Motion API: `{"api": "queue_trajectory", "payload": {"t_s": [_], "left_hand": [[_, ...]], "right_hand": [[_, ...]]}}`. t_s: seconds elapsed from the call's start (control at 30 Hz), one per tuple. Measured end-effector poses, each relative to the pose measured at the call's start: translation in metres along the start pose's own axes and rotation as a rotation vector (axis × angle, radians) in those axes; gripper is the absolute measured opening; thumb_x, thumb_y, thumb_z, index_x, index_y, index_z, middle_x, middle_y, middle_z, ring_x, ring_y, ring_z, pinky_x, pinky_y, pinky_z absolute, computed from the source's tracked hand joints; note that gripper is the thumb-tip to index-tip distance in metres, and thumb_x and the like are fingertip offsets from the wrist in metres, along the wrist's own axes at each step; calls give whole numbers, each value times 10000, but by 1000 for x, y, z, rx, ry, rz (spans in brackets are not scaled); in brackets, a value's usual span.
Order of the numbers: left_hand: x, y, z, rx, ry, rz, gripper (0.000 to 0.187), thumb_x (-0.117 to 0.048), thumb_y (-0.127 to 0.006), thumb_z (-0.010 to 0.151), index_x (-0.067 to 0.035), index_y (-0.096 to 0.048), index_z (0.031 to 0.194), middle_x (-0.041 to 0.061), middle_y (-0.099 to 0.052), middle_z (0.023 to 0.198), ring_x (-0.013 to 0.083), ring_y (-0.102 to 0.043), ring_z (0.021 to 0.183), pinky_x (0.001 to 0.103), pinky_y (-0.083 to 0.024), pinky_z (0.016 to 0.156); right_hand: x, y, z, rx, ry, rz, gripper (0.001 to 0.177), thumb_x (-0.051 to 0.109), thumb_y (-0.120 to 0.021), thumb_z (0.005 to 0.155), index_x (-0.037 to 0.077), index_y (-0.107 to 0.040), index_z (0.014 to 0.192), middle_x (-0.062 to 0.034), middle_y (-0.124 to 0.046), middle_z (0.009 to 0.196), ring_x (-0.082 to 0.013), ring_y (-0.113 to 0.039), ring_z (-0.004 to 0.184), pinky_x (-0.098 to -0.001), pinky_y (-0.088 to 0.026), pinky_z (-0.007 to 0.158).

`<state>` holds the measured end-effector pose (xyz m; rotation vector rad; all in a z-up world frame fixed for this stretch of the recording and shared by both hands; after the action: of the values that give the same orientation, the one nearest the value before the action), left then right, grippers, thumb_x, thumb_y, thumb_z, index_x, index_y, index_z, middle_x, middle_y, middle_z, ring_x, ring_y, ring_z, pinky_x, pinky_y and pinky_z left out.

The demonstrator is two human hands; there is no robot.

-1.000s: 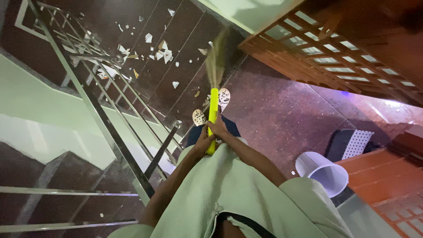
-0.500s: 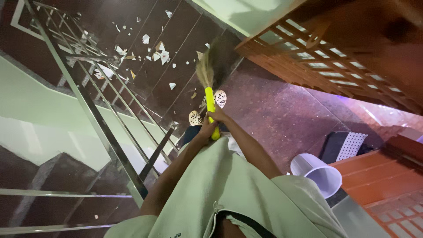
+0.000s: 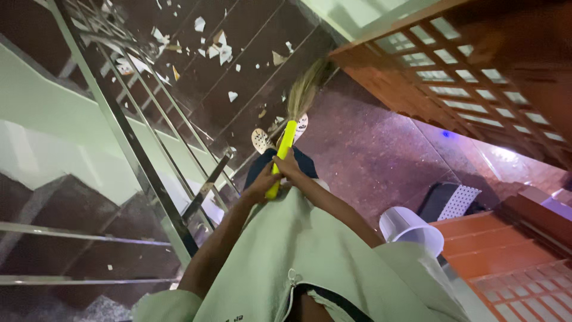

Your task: The person sweeps white ceramic or tile fragments on a landing and stairs using a broom, moving the debris into piles and toward a corner.

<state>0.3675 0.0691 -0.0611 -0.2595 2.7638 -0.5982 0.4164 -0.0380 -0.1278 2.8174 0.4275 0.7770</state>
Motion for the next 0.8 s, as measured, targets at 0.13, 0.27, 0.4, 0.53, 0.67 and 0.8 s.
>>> {"api": "queue_trajectory", "payload": {"t_s": [0.13,0.27,0.4,0.53,0.67,0.8], "left_hand": [[-1,33,17,-68,-36,190,529,-148,-667,936,-69,-463,1418,95,-688,983,166,-662,671,314,-563,557],[2,53,8,-125,-41,69,392,-131,-655,927,-62,-506,1283,121,-668,914,196,-634,628,336,-544,537],[6,72,-11,-139,-72,6,381,-126,-594,966,-15,-469,1309,136,-628,866,211,-636,610,363,-565,530],[10,94,-40,-226,-184,183,616,-84,-591,954,-153,-297,1491,96,-651,985,169,-675,742,338,-598,627],[32,95,-62,-176,-67,272,678,-57,-563,944,-92,-275,1558,189,-622,991,271,-637,711,391,-556,581],[28,85,-83,-87,-238,349,807,-69,-593,946,-153,-137,1605,83,-632,1164,162,-663,897,301,-588,727]], "right_hand": [[5,-36,8,139,30,110,572,274,-767,840,-33,-541,1266,-184,-664,1090,-293,-695,963,-430,-602,781],[9,-79,11,364,-43,254,421,205,-708,834,-44,-623,1162,-164,-676,956,-281,-678,816,-428,-574,668],[19,-99,1,300,164,78,429,215,-735,794,-20,-633,1139,-142,-693,968,-259,-690,881,-403,-572,738],[14,-109,-19,140,225,-76,571,318,-783,816,-31,-581,1220,-190,-670,1097,-296,-681,1006,-405,-555,857],[-6,-115,-44,118,147,61,707,310,-742,791,32,-462,1379,-199,-635,1216,-307,-644,1102,-414,-518,921],[-9,-113,-62,-4,335,8,747,333,-765,830,3,-431,1411,-236,-593,1289,-346,-603,1182,-440,-495,986]]}}
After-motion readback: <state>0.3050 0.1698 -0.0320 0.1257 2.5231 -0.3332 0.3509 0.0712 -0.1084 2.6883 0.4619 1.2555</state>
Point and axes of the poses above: each hand's wrist, its own z-axis towards the middle knuckle, its own y-axis out of the back of the hand, x = y × z, the point moved 8 cm from there along z, towards the middle knuckle
